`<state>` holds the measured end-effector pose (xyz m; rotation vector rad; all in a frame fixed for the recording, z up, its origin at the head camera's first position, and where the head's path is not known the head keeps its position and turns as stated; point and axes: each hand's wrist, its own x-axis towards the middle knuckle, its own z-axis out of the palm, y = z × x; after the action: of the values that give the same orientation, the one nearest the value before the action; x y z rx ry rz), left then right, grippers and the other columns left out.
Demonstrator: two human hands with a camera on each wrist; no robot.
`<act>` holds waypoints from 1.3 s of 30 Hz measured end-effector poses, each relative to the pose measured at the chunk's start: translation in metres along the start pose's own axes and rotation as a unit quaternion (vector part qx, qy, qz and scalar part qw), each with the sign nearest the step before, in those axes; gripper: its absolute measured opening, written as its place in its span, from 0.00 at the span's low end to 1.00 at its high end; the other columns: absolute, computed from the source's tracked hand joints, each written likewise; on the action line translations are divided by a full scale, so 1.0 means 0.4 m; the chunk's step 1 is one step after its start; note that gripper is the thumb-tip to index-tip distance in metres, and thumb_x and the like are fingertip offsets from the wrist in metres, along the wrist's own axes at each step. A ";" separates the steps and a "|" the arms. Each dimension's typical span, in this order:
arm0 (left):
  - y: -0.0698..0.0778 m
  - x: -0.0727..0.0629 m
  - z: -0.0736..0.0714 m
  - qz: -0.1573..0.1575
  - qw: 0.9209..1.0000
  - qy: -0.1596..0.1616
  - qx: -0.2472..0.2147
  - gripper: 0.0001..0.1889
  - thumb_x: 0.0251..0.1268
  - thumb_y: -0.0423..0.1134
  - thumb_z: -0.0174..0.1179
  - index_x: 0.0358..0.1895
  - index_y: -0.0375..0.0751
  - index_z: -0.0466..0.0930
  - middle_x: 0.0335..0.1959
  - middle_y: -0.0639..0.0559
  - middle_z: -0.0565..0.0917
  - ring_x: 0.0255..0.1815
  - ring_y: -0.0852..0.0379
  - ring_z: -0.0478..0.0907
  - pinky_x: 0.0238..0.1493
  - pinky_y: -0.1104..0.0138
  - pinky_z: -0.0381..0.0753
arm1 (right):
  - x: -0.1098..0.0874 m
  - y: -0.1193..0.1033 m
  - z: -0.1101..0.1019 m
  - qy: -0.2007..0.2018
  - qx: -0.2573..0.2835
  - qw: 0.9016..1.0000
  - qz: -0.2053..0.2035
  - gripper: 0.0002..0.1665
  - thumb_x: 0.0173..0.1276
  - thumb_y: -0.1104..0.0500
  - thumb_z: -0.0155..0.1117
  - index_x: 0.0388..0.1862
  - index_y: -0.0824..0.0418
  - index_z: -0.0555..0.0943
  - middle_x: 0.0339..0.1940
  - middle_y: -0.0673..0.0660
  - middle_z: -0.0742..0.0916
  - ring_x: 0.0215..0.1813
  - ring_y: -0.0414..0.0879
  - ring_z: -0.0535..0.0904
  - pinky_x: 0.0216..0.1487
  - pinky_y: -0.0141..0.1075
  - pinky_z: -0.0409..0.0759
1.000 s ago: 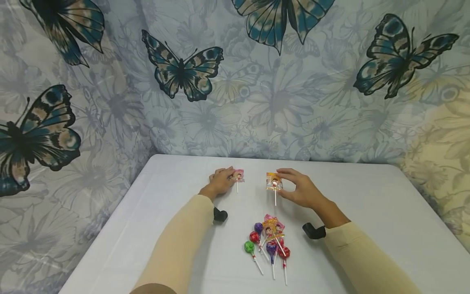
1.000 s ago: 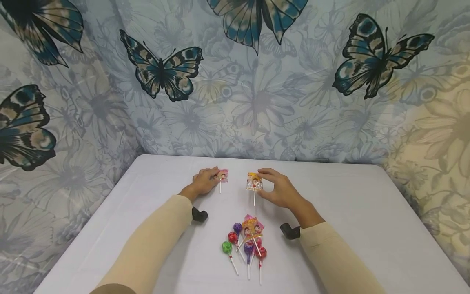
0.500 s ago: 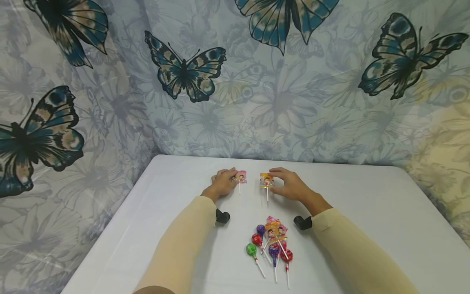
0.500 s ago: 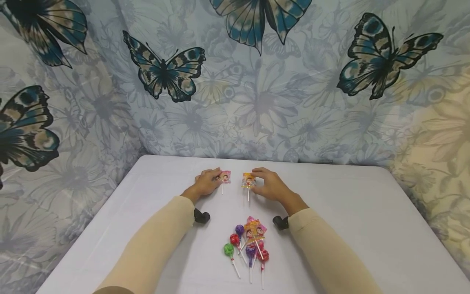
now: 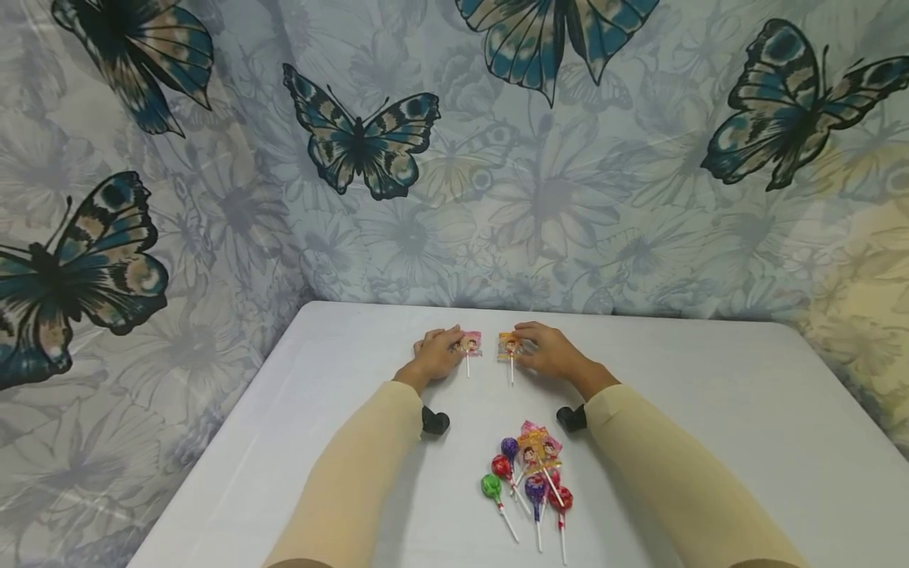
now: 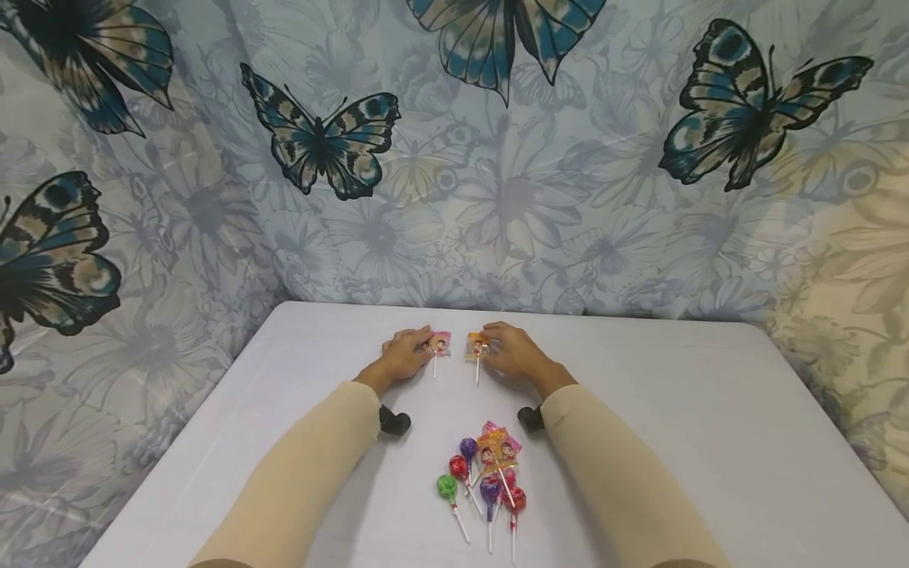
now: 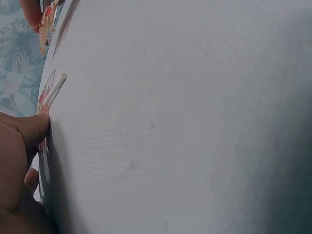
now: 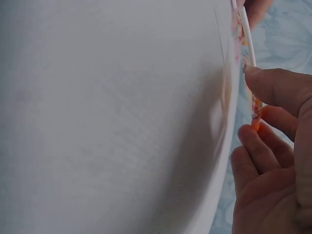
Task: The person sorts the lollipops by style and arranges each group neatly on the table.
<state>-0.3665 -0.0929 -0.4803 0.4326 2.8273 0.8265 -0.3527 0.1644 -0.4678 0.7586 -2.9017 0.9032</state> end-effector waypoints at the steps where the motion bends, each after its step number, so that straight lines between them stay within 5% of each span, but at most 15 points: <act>1: 0.000 0.000 0.001 -0.001 1.000 -0.002 -0.001 0.26 0.72 0.43 0.53 0.72 0.46 0.65 0.75 0.58 0.58 0.73 0.49 0.49 0.66 0.48 0.44 | 0.003 0.000 0.001 -0.003 -0.001 1.000 0.001 0.31 0.62 0.58 0.70 0.61 0.70 0.76 0.65 0.64 0.74 0.68 0.62 0.65 0.66 0.54 0.60; 14: 0.005 -0.003 0.002 -0.007 1.000 0.002 0.003 0.26 0.72 0.43 0.54 0.72 0.47 0.65 0.74 0.59 0.58 0.73 0.50 0.49 0.66 0.48 0.43 | 0.021 0.004 0.008 -0.053 -0.017 0.998 0.023 0.32 0.63 0.61 0.65 0.65 0.71 0.72 0.68 0.66 0.71 0.70 0.64 0.61 0.67 0.54 0.57; 39: -0.001 0.000 0.002 -0.006 1.000 0.004 -0.009 0.26 0.72 0.43 0.54 0.71 0.47 0.66 0.74 0.59 0.59 0.73 0.50 0.49 0.66 0.49 0.42 | 0.010 -0.005 0.001 -0.044 -0.032 0.998 0.007 0.30 0.63 0.60 0.65 0.64 0.69 0.73 0.68 0.68 0.70 0.70 0.65 0.61 0.68 0.55 0.56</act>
<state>-0.3663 -0.0928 -0.4813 0.4088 2.8256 0.8524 -0.3553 0.1610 -0.4663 0.7934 -2.9995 0.7928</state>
